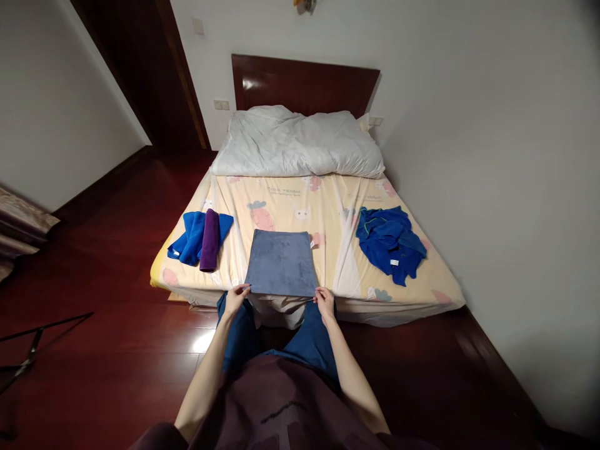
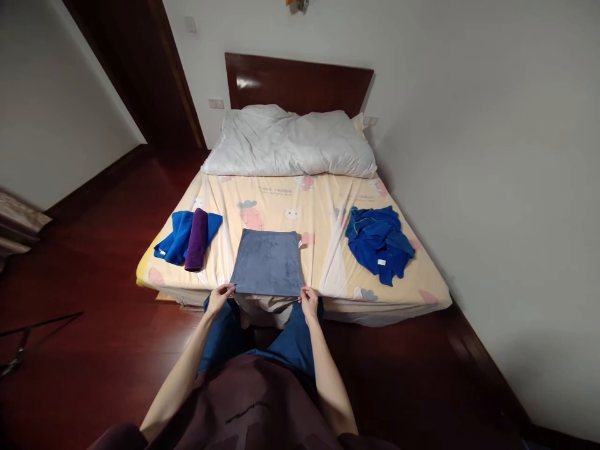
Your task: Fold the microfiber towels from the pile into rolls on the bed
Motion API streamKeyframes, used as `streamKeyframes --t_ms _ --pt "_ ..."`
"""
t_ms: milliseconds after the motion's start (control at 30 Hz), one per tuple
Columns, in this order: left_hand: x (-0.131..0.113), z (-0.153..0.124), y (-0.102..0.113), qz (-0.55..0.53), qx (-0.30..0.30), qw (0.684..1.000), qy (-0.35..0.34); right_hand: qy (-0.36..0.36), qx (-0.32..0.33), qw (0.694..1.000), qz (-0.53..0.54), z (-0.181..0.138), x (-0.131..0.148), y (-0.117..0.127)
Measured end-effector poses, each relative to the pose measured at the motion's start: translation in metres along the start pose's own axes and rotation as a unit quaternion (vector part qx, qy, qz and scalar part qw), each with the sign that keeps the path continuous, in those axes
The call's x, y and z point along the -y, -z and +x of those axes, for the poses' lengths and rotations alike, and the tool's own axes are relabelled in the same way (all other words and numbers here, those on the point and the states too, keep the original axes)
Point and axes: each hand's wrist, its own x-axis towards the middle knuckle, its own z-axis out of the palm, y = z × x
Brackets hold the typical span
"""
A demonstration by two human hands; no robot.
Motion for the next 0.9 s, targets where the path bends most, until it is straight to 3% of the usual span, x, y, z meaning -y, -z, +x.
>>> streamKeyframes --t_ms 167,267,533,667,767,900 --pt "0.012 -0.017 0.003 0.051 -0.003 0.998 -0.026 -0.009 0.033 0.999 -0.012 -0.007 -0.001 0.011" --pt "0.01 -0.015 -0.001 0.111 -0.034 0.992 -0.045 0.014 0.058 0.998 -0.034 -0.004 0.004 0.011" --pt "-0.018 0.002 -0.004 0.155 -0.087 0.972 -0.155 0.145 0.018 0.973 -0.176 0.015 0.031 0.002" --pt "-0.02 0.006 0.003 0.176 -0.056 0.959 -0.215 0.19 0.057 0.968 -0.154 0.021 0.035 -0.001" --pt "-0.014 0.012 0.005 0.181 -0.033 0.965 -0.188 0.149 0.073 0.977 -0.133 0.023 0.03 -0.002" --pt "-0.007 0.019 0.002 0.193 -0.037 0.971 -0.135 0.106 0.025 0.985 -0.137 0.025 0.021 -0.002"
